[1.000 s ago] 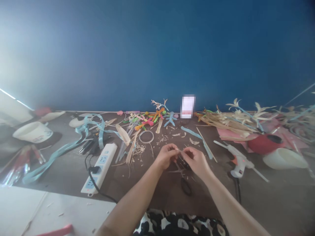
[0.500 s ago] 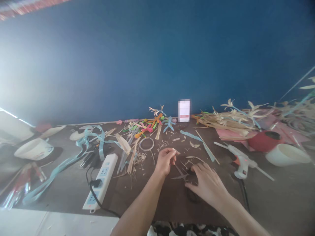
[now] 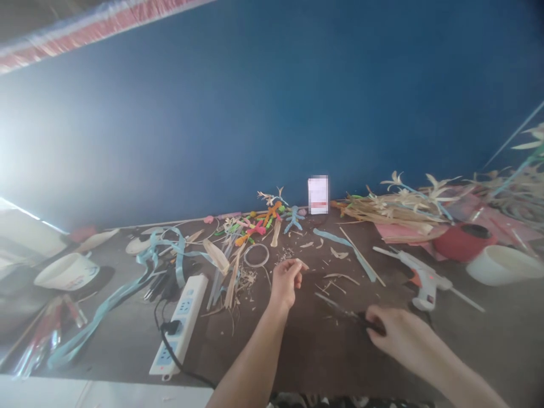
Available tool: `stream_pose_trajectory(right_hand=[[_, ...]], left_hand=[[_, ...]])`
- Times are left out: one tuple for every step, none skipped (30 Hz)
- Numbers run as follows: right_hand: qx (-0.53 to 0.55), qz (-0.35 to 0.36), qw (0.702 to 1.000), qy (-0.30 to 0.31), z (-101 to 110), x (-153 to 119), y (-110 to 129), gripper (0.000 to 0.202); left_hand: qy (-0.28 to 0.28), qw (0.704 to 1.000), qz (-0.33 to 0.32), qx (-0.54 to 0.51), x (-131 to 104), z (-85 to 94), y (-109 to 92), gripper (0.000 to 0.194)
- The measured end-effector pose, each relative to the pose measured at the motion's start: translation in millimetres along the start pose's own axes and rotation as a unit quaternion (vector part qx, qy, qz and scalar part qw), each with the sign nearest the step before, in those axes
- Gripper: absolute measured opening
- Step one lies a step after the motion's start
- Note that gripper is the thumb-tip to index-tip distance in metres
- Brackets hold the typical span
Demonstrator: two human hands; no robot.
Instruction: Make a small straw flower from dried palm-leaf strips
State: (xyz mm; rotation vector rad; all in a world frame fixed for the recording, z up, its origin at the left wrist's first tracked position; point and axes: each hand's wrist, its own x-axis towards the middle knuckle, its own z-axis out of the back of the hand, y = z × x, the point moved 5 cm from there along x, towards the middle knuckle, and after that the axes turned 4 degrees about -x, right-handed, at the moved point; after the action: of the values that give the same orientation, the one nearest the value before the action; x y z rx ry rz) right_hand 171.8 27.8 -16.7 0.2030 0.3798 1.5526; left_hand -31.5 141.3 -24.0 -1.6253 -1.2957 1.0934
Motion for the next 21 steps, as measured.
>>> stream_pose_trajectory(right_hand=[[0.035,-0.019,0.999,-0.005,1.6,1.2,-9.1,0.004],[0.083,-0.033,0.996,-0.008,2.4,2.5,-15.5,0.006],[0.134,-0.038,0.99,-0.009,2.5,4.1,-18.5,0.009],[0.183,-0.037,0.982,-0.012,2.2,5.9,-18.1,0.011],[0.223,-0.031,0.974,-0.018,1.8,8.0,-14.6,0.013],[0.247,-0.022,0.968,-0.026,1.4,10.2,-9.0,0.014],[0.253,-0.013,0.967,-0.039,1.2,12.5,-2.1,0.016],[0.244,-0.007,0.968,-0.054,0.8,14.8,5.1,0.017],[0.225,-0.002,0.972,-0.069,0.4,17.0,12.0,0.019],[0.201,0.002,0.976,-0.082,-0.3,19.0,18.2,0.019],[0.176,0.005,0.98,-0.092,-1.1,20.7,23.1,0.02],[0.154,0.005,0.983,-0.1,-2.1,21.9,26.4,0.019],[0.137,0.002,0.985,-0.106,-3.1,22.6,28.1,0.019],[0.124,-0.002,0.986,-0.112,-3.9,22.8,28.5,0.018],[0.116,-0.006,0.986,-0.116,-4.6,22.6,28.1,0.018],[0.111,-0.008,0.987,-0.118,-5.2,21.9,27.3,0.018],[0.109,-0.009,0.987,-0.119,-5.7,21.1,26.4,0.018],[0.108,-0.008,0.987,-0.119,-6.0,20.2,25.6,0.018],[0.109,-0.006,0.987,-0.119,-6.4,19.4,25.1,0.017],[0.11,-0.004,0.987,-0.118,-6.8,18.8,24.7,0.017],[0.111,-0.005,0.987,-0.118,-7.4,18.5,24.2,0.016]], left_hand=[[0.003,1.0,0.002,0.004,0.1,-0.2,0.7,0.022],[0.008,1.0,0.005,0.009,0.0,-0.8,1.7,0.022],[0.017,1.0,0.008,0.013,0.0,-1.7,2.9,0.023],[0.027,0.999,0.01,0.017,-0.1,-2.9,4.2,0.023],[0.037,0.999,0.011,0.02,-0.3,-4.2,5.4,0.023],[0.046,0.999,0.01,0.021,-0.4,-5.3,6.7,0.023],[0.053,0.998,0.01,0.022,-0.5,-6.2,8.0,0.023],[0.057,0.998,0.011,0.024,-0.5,-6.7,9.3,0.022],[0.058,0.998,0.012,0.025,-0.4,-6.7,10.7,0.021],[0.056,0.998,0.015,0.025,-0.1,-6.4,12.1,0.02],[0.052,0.998,0.019,0.024,0.3,-5.7,13.5,0.019],[0.046,0.998,0.025,0.023,0.7,-4.8,14.8,0.017],[0.041,0.998,0.03,0.024,1.1,-4.1,15.9,0.016],[0.038,0.998,0.035,0.026,1.5,-3.6,16.6,0.015],[0.037,0.998,0.039,0.029,1.8,-3.6,17.2,0.015],[0.039,0.998,0.042,0.034,1.9,-3.8,17.5,0.014],[0.043,0.997,0.045,0.038,2.1,-4.2,17.8,0.014],[0.047,0.997,0.047,0.041,2.1,-4.7,18.1,0.014],[0.05,0.997,0.048,0.043,2.0,-5.0,18.5,0.013],[0.053,0.996,0.049,0.045,1.8,-5.2,18.8,0.013],[0.056,0.996,0.05,0.046,1.6,-5.4,19.0,0.012]])
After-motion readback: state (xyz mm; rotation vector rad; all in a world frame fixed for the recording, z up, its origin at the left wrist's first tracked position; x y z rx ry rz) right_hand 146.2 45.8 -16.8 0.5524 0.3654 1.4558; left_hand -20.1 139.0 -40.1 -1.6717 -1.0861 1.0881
